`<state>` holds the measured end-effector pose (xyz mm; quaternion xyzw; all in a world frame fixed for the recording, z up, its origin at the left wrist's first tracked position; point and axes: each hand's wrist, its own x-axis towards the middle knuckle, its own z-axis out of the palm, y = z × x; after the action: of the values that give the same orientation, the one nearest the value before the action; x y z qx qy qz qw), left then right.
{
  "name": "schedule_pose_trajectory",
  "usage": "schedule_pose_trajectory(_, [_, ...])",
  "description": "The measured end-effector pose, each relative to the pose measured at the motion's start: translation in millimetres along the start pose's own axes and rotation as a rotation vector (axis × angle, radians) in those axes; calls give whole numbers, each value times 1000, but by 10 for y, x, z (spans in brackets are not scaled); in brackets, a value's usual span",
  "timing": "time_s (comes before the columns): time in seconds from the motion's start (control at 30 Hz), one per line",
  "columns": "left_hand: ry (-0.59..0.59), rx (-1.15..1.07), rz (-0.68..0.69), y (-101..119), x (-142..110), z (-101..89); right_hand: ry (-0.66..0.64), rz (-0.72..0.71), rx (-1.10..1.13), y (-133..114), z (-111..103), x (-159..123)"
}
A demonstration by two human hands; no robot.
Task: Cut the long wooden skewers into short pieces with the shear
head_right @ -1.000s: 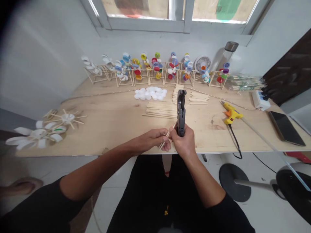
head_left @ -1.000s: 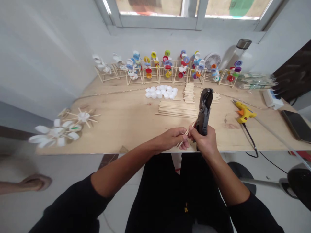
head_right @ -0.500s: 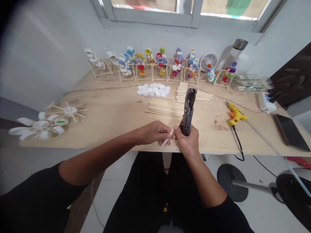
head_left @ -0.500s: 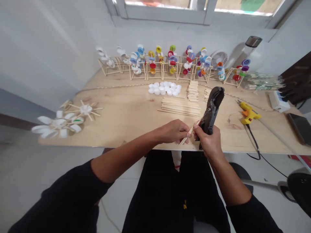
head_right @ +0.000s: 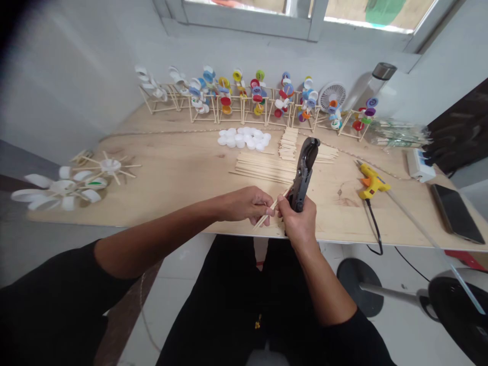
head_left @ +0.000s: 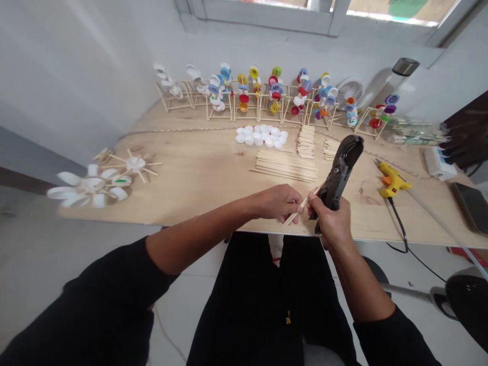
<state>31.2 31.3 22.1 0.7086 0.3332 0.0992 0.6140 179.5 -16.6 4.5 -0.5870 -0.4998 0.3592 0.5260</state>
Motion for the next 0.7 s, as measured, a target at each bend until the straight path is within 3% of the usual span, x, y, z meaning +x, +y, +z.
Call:
schedule_pose_trajectory(0.4, [-111,-215,-49,69,-9,-58,29,31,6,7,17,30])
schedule_pose_trajectory(0.7, [-129,-273,-53,43,-26,-96,16,23,20,-36,33,39])
